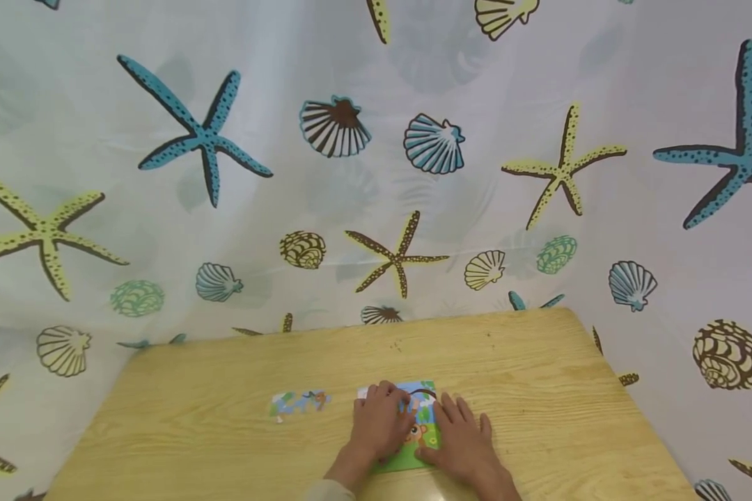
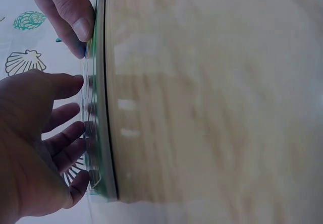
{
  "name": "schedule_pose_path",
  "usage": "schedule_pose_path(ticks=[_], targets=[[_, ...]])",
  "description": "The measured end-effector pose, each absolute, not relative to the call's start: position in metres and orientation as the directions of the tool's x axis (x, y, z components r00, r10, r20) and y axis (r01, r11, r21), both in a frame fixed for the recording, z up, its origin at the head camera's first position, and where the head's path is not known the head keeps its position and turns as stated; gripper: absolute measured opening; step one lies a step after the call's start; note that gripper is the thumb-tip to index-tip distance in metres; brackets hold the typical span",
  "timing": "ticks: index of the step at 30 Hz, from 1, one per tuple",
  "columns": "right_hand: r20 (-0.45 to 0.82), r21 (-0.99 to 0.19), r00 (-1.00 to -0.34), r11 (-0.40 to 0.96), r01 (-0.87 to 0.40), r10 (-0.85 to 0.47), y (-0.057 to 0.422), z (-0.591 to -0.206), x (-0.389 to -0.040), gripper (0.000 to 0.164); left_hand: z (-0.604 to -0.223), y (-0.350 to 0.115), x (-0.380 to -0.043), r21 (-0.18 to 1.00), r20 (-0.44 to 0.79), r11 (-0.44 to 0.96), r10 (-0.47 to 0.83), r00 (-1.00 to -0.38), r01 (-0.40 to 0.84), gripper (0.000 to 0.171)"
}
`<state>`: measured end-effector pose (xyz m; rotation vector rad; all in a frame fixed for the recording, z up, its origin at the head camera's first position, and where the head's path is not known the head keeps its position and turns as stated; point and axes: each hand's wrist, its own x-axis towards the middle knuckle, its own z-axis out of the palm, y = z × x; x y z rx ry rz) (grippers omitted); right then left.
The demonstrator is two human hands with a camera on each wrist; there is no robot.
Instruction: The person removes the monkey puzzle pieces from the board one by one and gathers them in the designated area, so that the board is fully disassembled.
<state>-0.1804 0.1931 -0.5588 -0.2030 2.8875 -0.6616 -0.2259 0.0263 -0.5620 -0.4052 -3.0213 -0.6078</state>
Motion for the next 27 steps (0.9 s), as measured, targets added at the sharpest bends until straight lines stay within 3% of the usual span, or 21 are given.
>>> schedule_pose_path(ticks=[6,17,27], targets=[[-0.143,-0.451,-0.975,0.888,-0.088,-0.17,0.195,-0.56,-0.181,0.087,-0.566,0.032,-0.232,0.396,0.065,0.897,0.186,-0.98,0.196,0.043],[-0.099,-0.434,-0.978,0.892,-0.124,-0.184,0.196,-0.56,-0.18,0.087,-0.565,0.037,-0.233,0.469,0.049,0.866,0.173,-0.984,0.175,0.025],[-0.084,-0.442,-0.981,0.889,-0.123,-0.177,0.197,-0.56,-0.178,0.088,-0.557,0.041,-0.233,0.469,-0.039,0.873,0.173,-0.984,0.134,0.029]])
